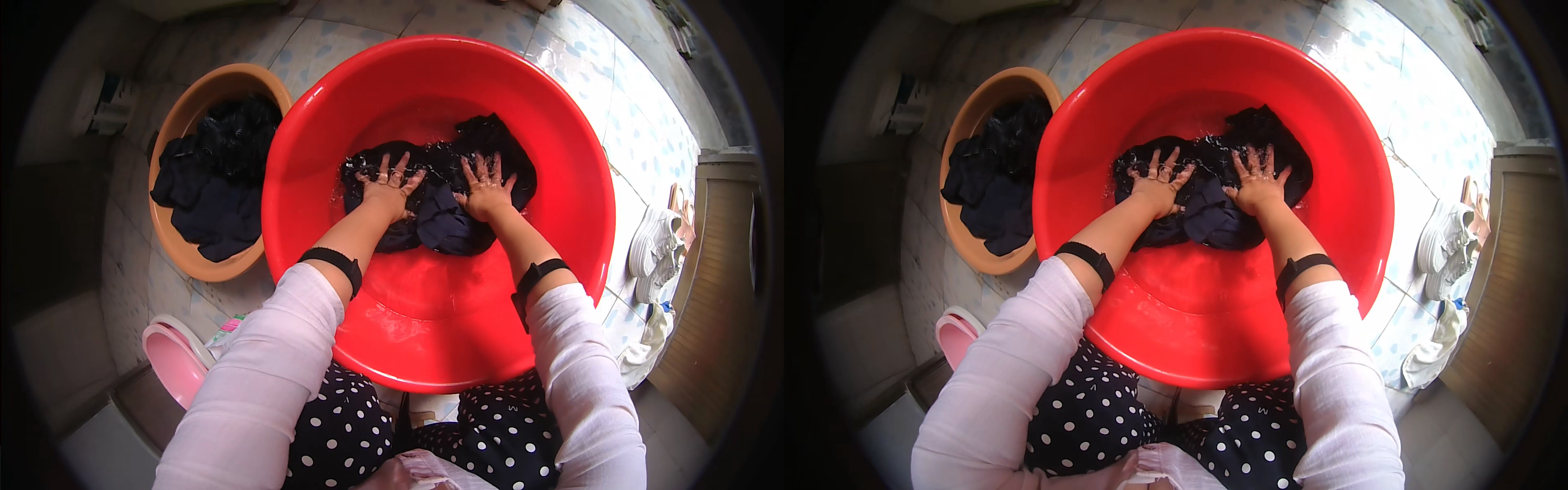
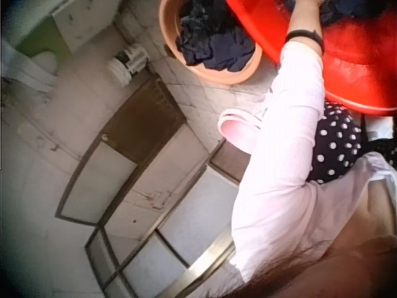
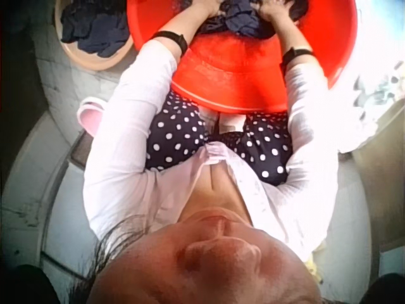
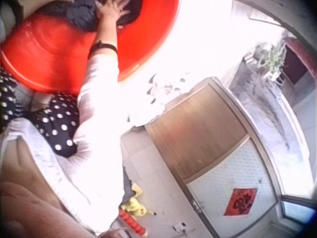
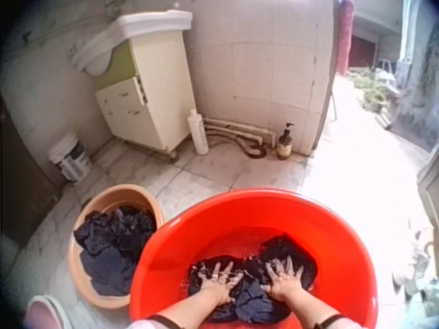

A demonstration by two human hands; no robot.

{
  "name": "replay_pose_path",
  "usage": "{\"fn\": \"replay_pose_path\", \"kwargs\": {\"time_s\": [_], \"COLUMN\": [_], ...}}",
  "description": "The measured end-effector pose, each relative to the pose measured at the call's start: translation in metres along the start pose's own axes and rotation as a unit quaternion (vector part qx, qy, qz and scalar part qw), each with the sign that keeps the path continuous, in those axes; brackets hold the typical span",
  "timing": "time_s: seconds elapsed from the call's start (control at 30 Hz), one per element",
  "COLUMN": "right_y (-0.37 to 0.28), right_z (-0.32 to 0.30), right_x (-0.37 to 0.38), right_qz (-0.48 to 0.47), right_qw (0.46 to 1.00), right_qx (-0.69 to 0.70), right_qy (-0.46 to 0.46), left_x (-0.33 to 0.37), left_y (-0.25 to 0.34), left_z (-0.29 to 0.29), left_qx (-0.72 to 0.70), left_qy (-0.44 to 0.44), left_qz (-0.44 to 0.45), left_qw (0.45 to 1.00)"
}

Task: The person fills a bucket with water from a tap and pours it into a red basin containing dark clothes. They then sit on the floor and hand-wash the clothes by repeatedly submerging, scrubbing, and wringing them in the basin.

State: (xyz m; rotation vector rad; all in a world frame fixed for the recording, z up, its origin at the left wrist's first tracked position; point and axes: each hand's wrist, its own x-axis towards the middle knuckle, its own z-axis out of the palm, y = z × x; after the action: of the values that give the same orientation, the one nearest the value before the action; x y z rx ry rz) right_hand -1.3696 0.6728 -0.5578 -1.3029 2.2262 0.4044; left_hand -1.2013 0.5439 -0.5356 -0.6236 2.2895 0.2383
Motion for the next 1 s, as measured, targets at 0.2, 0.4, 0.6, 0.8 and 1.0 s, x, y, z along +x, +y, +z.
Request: {"fn": "replay_pose_path", "kwargs": {"time_s": [0.2,0.4,0.6,0.8,1.0], "right_y": [0.010,-0.009,-0.067,-0.105,-0.096], "right_z": [-0.023,-0.049,-0.029,-0.047,-0.001], "right_x": [-0.004,-0.036,-0.075,-0.145,-0.160], "right_qz": [-0.006,-0.062,-0.149,-0.372,-0.422], "right_qw": [0.982,0.932,0.976,0.872,0.760], "right_qx": [0.151,0.285,0.145,0.281,0.218], "right_qy": [0.109,0.213,0.061,-0.146,-0.444], "left_x": [0.010,0.024,0.015,0.018,0.004], "left_y": [-0.014,-0.043,-0.024,0.003,0.015], "left_z": [-0.022,-0.033,-0.007,-0.003,0.012], "left_qx": [-0.199,-0.326,-0.211,-0.274,-0.534], "left_qy": [0.016,0.229,0.215,0.089,-0.025], "left_qz": [0.027,-0.077,-0.071,0.002,0.022], "left_qw": [0.979,0.914,0.951,0.958,0.845]}}
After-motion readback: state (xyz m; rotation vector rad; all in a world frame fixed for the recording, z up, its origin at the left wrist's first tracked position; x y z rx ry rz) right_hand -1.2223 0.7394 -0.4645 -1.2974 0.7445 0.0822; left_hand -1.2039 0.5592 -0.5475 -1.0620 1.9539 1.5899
